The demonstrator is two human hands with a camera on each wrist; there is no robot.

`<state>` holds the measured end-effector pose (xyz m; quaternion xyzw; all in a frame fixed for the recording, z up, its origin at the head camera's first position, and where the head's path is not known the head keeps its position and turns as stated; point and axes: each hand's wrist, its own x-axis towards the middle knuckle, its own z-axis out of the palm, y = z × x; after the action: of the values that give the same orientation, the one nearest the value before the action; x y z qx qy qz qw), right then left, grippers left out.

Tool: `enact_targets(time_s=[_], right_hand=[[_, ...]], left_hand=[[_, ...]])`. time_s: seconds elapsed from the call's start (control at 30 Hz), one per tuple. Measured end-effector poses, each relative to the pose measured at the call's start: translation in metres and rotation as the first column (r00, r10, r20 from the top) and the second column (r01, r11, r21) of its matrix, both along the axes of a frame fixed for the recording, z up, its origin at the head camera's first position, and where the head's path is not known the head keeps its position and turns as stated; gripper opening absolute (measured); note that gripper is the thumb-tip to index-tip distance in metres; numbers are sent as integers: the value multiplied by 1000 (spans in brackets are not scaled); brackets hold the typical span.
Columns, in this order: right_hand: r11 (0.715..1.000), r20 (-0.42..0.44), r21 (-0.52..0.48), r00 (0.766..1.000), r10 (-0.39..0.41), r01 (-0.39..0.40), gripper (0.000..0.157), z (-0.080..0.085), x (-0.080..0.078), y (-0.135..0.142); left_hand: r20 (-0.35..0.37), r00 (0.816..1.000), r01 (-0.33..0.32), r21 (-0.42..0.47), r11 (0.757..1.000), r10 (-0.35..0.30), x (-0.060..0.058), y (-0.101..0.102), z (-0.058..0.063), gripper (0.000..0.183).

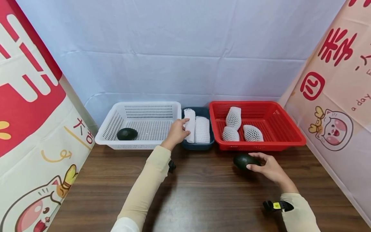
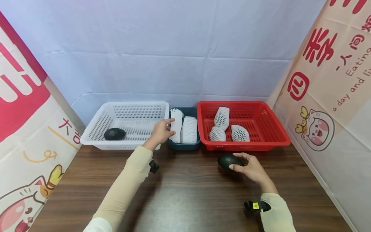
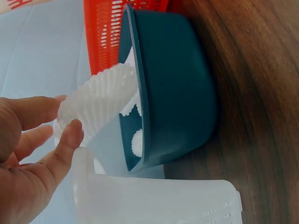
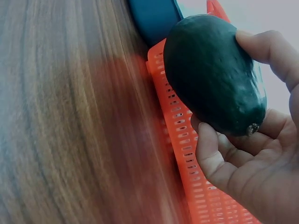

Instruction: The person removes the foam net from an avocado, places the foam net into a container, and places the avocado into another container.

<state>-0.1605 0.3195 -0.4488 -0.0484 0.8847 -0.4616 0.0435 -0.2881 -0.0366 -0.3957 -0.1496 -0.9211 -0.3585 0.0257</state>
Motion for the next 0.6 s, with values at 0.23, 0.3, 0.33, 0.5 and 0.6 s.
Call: enact_targets(time_s=[0.23,0.3,0.33,0.5,0.6], right_hand=[[1000,-16,16,1000,-22,23,52,-4,3,10],[999,-20,25,999,-31,31,52,-4,4,12],[999,-22,30,999,-31,32,52,-3,5,14],[998,-14,44,999,-53,53,54,-1,7,19],[997,-13,49,998,-66,67,54,0,9,22]], left_hand=[[-4,1000,-15,-23,1000,15,-8,5,-1,55],[1,1000,-26,-19,999,26,-10,7,-2,56],[4,999,-31,-15,999,31,-10,7,-3,56],[8,1000,-5,-11,1000,5,-9,9,-4,55],[-18,999,35,-18,999,-35,-8,10,-3,53]])
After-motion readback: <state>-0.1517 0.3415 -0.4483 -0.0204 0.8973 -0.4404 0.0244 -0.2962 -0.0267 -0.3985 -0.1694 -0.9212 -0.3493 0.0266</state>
